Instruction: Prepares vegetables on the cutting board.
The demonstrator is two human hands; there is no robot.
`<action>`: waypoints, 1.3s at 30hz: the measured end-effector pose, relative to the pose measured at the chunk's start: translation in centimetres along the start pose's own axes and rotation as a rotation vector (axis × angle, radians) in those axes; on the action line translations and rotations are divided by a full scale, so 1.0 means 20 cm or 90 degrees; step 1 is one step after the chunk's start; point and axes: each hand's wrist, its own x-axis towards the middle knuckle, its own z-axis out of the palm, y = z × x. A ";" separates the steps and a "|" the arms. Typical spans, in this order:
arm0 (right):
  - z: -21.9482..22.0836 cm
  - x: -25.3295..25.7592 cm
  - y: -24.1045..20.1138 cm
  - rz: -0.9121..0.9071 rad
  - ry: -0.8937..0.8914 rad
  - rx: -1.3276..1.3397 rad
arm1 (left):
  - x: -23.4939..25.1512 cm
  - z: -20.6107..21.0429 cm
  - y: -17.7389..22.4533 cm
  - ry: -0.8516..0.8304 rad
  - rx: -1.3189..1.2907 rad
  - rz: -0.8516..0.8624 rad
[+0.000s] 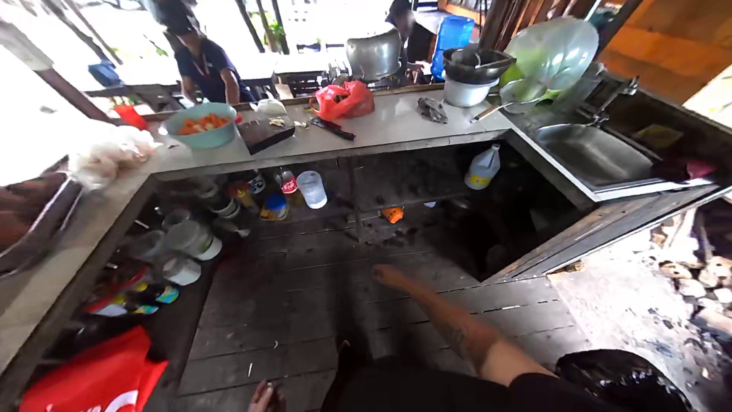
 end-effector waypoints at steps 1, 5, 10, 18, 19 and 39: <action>-0.01 0.06 -0.13 -0.012 -0.029 0.025 | 0.11 0.05 0.12 -0.004 -0.004 0.010; -0.15 0.37 -0.45 -0.102 -0.026 0.056 | 0.59 0.37 0.60 -0.107 -0.018 0.054; -0.60 0.61 -0.66 -0.121 0.167 0.072 | 0.97 0.98 1.07 -0.223 0.024 0.037; -1.45 1.25 -0.91 -0.071 0.440 0.147 | 1.47 1.87 1.70 -0.461 0.010 0.182; -1.54 1.37 -0.94 -0.071 0.445 0.116 | 1.53 1.97 1.75 -0.458 0.016 0.188; -1.95 2.44 -1.09 0.215 0.369 -0.153 | 2.37 2.31 2.46 -0.386 0.026 0.105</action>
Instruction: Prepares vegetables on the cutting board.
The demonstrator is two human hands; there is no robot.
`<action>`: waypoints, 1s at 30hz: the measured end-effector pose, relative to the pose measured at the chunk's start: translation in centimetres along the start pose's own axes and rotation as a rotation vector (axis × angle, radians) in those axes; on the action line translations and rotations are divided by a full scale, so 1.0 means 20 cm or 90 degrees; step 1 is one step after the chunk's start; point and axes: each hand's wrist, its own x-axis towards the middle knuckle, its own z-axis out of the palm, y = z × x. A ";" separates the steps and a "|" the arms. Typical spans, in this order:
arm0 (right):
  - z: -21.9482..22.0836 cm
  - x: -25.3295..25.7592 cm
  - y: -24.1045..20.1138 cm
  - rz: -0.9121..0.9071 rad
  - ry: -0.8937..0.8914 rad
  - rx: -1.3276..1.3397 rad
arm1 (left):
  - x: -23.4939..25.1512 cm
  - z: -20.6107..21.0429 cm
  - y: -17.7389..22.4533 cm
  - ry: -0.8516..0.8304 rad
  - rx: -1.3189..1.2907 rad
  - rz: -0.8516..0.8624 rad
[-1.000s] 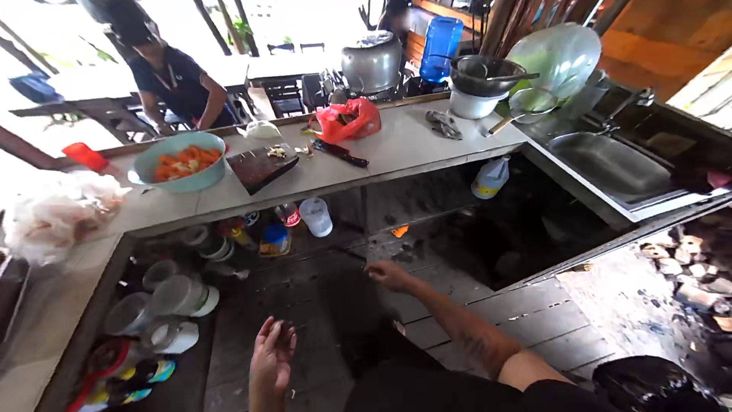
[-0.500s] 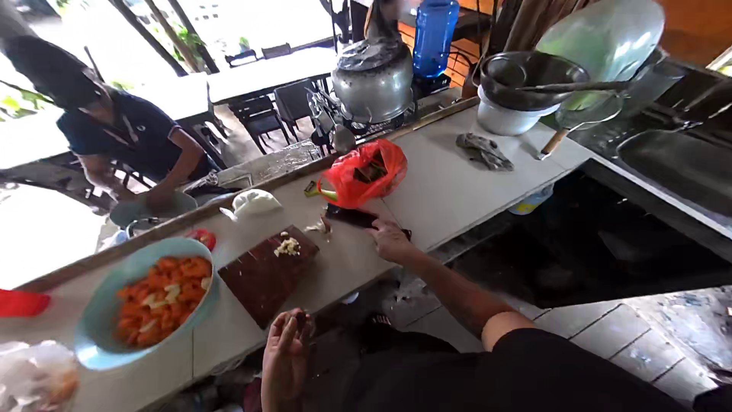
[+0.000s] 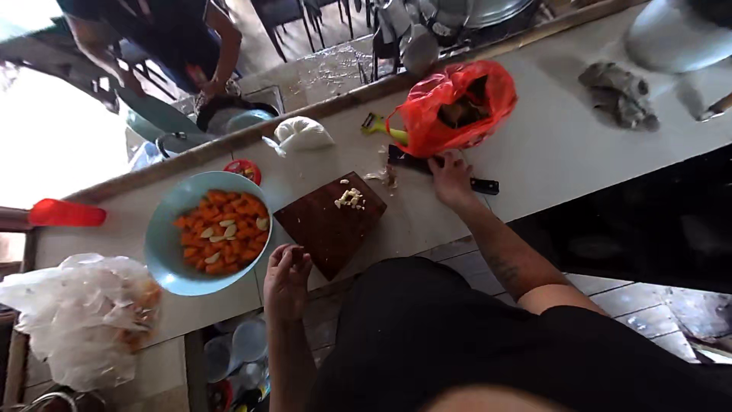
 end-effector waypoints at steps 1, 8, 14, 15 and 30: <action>-0.01 0.01 0.00 0.022 0.009 -0.001 | 0.04 0.00 0.02 -0.006 0.015 0.003; -0.06 0.03 0.05 0.076 -0.017 -0.076 | 0.27 0.04 0.06 -0.077 -0.032 0.001; -0.10 -0.15 0.04 0.034 0.047 0.016 | 0.34 0.18 0.01 -0.120 -0.013 -0.095; -0.13 -0.19 0.03 0.054 0.044 0.060 | 0.34 0.21 0.00 -0.132 0.004 -0.111; -0.15 -0.43 -0.49 -0.222 0.130 0.460 | 0.36 0.57 -0.18 -0.320 0.103 0.026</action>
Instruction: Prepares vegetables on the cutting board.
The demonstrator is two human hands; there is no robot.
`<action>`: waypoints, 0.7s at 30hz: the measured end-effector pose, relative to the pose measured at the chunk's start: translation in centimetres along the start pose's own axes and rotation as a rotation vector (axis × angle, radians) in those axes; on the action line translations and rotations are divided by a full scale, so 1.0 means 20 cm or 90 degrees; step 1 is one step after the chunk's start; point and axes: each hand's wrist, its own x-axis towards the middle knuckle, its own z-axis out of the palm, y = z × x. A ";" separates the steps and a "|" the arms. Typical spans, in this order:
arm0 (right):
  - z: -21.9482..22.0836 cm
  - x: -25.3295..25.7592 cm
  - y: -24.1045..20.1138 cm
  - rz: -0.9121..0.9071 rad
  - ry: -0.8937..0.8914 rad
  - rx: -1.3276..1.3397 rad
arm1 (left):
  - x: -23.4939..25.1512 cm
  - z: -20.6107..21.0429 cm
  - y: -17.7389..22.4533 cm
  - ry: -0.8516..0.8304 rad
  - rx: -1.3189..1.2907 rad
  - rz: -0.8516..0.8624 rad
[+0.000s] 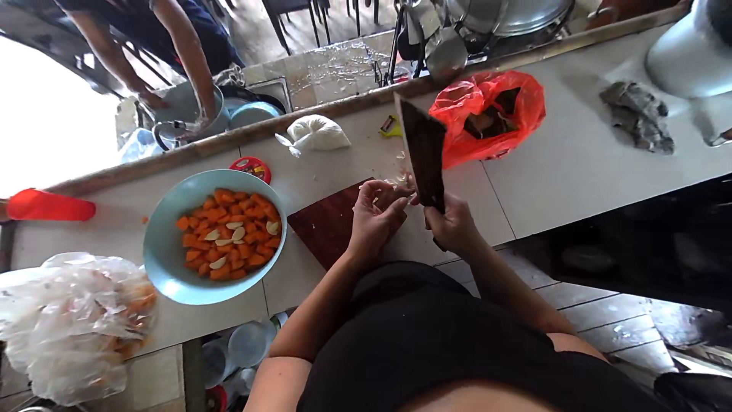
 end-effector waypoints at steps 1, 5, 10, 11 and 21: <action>0.01 -0.01 -0.02 -0.012 -0.001 -0.017 | 0.00 0.01 0.00 0.001 -0.013 0.010; 0.03 -0.02 -0.04 -0.061 0.013 -0.032 | -0.01 0.02 -0.02 0.011 -0.017 0.086; 0.05 -0.02 -0.05 -0.085 0.011 -0.071 | -0.01 0.05 -0.02 0.012 0.009 0.123; 0.05 -0.02 -0.05 -0.079 0.011 -0.071 | -0.01 0.06 -0.02 0.017 0.028 0.133; 0.10 0.03 -0.06 0.018 0.097 -0.056 | 0.02 0.14 -0.10 0.109 0.217 0.297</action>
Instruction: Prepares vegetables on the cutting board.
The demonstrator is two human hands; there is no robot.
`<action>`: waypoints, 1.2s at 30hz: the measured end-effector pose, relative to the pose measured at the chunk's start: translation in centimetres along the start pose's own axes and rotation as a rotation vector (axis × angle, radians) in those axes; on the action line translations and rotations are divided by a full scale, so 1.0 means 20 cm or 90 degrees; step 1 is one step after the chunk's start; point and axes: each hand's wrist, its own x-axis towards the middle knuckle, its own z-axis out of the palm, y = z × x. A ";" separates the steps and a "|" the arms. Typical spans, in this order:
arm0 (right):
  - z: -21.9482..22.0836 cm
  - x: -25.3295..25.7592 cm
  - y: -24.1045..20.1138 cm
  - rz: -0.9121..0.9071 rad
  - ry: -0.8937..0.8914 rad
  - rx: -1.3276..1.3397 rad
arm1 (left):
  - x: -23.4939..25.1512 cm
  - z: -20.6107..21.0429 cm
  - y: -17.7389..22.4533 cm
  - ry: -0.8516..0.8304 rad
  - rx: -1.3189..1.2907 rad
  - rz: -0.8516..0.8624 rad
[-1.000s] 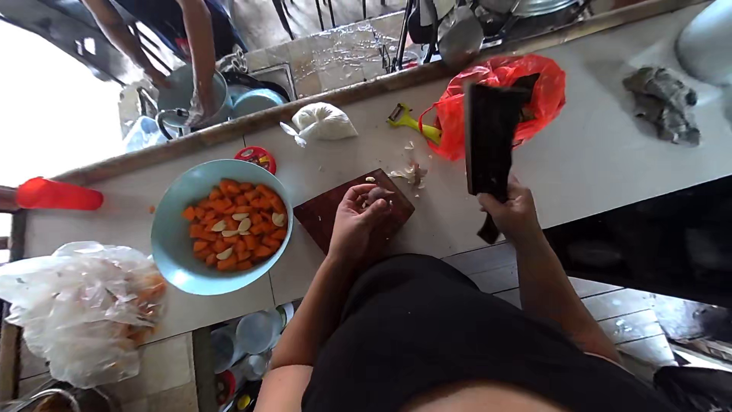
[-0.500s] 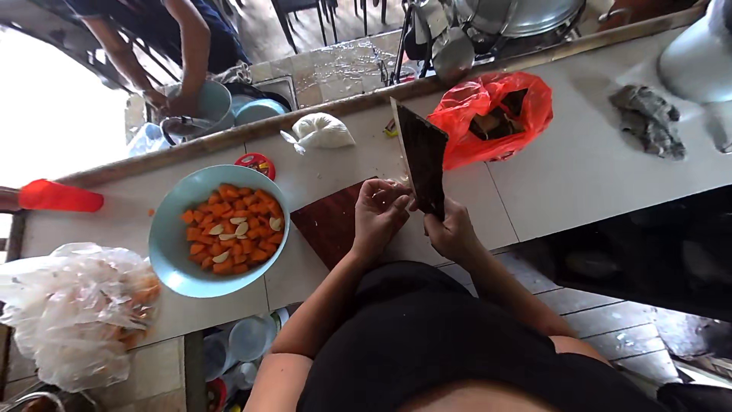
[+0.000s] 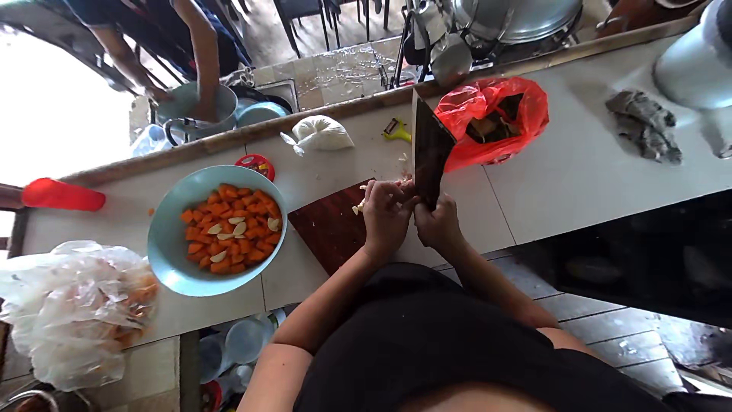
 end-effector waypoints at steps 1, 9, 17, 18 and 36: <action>-0.01 0.01 0.00 0.008 -0.012 -0.001 | 0.00 -0.01 -0.01 -0.011 -0.003 0.001; -0.13 0.08 0.02 0.240 -0.123 0.333 | 0.11 -0.17 0.04 -0.157 -0.252 -0.312; -0.13 0.08 0.05 0.163 -0.123 0.205 | 0.09 -0.14 0.01 -0.086 -0.271 -0.379; -0.14 0.09 0.06 0.138 -0.119 0.152 | 0.09 -0.15 0.02 -0.079 -0.312 -0.405; -0.05 0.03 0.06 -0.121 -0.157 -0.137 | 0.08 -0.11 0.00 -0.029 -0.192 -0.329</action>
